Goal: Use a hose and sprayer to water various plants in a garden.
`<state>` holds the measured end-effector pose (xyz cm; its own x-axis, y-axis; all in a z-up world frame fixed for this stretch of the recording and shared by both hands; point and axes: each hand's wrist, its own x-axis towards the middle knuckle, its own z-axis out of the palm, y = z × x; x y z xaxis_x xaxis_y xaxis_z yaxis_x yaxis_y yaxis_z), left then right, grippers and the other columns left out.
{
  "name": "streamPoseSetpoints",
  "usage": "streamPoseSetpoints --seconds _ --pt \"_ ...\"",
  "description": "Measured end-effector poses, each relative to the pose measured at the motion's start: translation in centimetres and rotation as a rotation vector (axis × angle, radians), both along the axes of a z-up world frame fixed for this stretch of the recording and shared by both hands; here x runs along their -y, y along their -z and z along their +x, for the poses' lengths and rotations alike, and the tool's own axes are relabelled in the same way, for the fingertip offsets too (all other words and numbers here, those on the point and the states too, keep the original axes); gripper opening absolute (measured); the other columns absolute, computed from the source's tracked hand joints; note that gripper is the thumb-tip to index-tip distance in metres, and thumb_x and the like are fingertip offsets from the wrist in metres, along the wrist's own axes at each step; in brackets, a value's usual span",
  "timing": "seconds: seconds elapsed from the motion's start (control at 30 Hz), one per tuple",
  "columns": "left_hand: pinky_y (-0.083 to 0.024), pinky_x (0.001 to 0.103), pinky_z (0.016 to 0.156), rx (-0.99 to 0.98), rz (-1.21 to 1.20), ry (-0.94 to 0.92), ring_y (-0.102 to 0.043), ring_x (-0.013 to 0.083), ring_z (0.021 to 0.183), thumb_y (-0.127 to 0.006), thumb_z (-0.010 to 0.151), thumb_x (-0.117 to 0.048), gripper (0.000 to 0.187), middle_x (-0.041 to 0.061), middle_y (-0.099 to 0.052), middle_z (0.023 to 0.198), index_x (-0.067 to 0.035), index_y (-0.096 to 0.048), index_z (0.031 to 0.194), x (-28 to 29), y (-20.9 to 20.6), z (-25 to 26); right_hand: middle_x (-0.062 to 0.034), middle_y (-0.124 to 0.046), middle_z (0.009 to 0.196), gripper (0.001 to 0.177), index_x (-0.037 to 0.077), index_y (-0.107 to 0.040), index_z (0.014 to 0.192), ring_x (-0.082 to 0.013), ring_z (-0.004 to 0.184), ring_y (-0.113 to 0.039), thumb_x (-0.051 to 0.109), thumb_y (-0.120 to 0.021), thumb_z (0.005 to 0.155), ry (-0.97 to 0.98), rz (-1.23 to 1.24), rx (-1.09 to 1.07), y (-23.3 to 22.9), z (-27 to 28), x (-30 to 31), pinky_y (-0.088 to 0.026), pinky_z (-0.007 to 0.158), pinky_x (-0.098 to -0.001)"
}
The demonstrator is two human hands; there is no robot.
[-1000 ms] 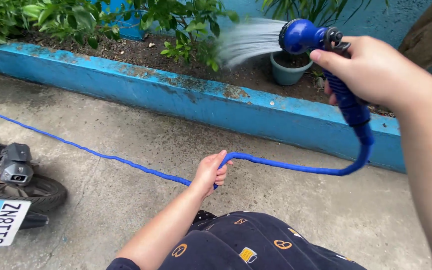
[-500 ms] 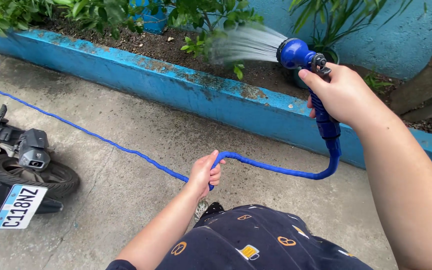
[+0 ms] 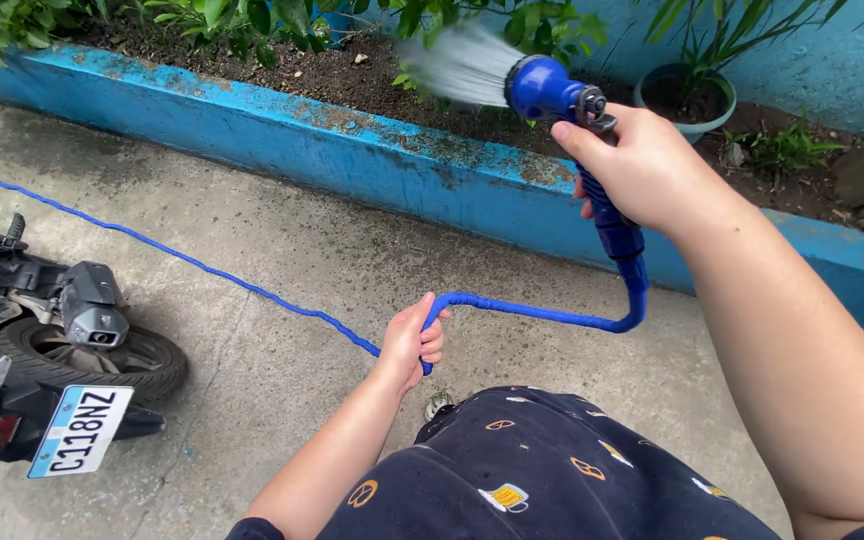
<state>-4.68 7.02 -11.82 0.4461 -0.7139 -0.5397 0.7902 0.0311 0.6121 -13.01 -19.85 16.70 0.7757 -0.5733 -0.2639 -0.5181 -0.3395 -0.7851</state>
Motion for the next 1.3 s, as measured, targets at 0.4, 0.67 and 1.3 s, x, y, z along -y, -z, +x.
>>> streamPoseSetpoints --seconds 0.4,0.67,1.3 --pt "-0.021 0.026 0.041 -0.059 0.027 0.060 -0.026 0.0064 0.044 -0.051 0.105 -0.041 0.039 -0.006 -0.032 0.056 -0.004 -0.057 0.096 -1.5 1.1 5.5 -0.0093 -0.067 0.075 0.038 0.004 -0.062 0.101 -0.0195 0.061 -0.068 0.042 -0.060 0.102 0.098 -0.156 -0.175 0.7 4.1 -2.8 -0.056 0.061 -0.0380" --pt "-0.020 0.025 0.041 -0.068 -0.001 0.083 -0.026 0.0061 0.044 -0.051 0.106 -0.040 0.039 -0.005 -0.032 0.056 -0.003 -0.057 0.096 -0.2 0.3 7.1 -0.0049 -0.066 0.072 0.035 0.005 -0.062 0.098 -0.0161 0.059 -0.067 0.039 -0.063 0.098 -0.011 0.038 -0.039 2.0 7.7 -4.5 -0.057 0.057 -0.0356" --pt "-0.022 0.026 0.041 -0.068 0.046 -0.091 -0.026 0.0068 0.044 -0.050 0.106 -0.042 0.039 -0.005 -0.032 0.057 -0.004 -0.056 0.098 -6.7 1.0 9.8 -0.0077 -0.067 0.076 0.036 0.003 -0.063 0.103 -0.0179 0.061 -0.067 0.039 -0.062 0.101 -0.029 -0.017 -0.021 3.5 10.9 -5.2 -0.057 0.059 -0.0370"
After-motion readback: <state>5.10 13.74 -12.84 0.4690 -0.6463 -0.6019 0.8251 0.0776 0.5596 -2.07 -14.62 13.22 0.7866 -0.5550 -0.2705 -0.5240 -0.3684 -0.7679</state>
